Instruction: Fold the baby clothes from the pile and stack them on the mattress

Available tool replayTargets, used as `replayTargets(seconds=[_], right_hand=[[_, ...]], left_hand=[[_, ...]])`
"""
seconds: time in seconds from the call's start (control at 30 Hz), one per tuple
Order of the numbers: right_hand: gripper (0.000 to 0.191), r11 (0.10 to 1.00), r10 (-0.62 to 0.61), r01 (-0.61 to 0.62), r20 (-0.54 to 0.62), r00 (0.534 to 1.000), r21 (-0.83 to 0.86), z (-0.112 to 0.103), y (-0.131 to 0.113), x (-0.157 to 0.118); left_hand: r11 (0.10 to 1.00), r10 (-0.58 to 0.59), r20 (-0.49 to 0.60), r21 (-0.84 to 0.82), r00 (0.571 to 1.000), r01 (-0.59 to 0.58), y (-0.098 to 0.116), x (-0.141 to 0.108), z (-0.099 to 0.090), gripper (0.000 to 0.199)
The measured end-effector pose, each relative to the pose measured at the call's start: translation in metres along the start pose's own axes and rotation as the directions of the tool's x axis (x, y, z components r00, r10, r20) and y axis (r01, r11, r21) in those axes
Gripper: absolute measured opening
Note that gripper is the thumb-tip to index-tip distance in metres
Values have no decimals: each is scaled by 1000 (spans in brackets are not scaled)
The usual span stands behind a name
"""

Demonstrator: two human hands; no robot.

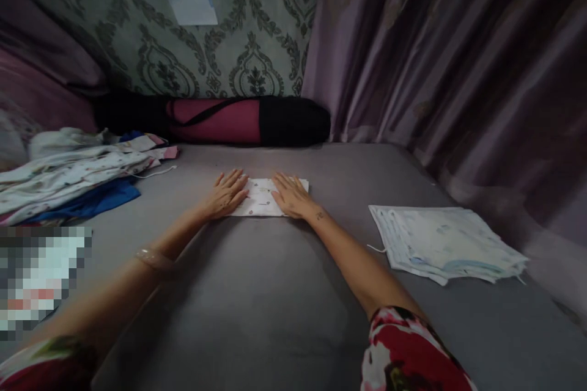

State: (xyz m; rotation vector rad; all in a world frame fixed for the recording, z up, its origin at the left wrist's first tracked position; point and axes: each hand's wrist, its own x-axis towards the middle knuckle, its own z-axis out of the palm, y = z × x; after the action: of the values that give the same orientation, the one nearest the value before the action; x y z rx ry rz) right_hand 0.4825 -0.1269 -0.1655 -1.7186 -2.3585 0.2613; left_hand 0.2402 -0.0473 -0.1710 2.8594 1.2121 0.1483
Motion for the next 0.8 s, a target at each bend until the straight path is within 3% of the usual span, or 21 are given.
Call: replayTargets(seconds=[0.17, 0.33, 0.43, 0.6, 0.7, 0.8], right_hand=[[63, 998, 2, -1, 10, 1000, -65, 4, 21, -12], [63, 1000, 14, -14, 26, 1000, -26, 6, 22, -9], [62, 996, 90, -90, 2, 996, 12, 3, 31, -4], [49, 983, 182, -182, -17, 983, -26, -10, 56, 7], [44, 976, 213, -211, 33, 977, -53, -21, 65, 17], [40, 955, 278, -288, 139, 950, 62, -34, 69, 25]], left_hand=[[993, -101, 122, -54, 987, 108, -13, -4, 5, 69], [993, -93, 159, -54, 983, 103, -15, 0, 8, 70], [990, -111, 146, -69, 983, 122, -23, 7, 6, 67], [981, -109, 74, -150, 991, 119, -49, 30, -7, 55], [962, -106, 158, -233, 982, 141, -59, 45, -20, 53], [919, -136, 240, -333, 961, 212, -60, 53, -29, 55]])
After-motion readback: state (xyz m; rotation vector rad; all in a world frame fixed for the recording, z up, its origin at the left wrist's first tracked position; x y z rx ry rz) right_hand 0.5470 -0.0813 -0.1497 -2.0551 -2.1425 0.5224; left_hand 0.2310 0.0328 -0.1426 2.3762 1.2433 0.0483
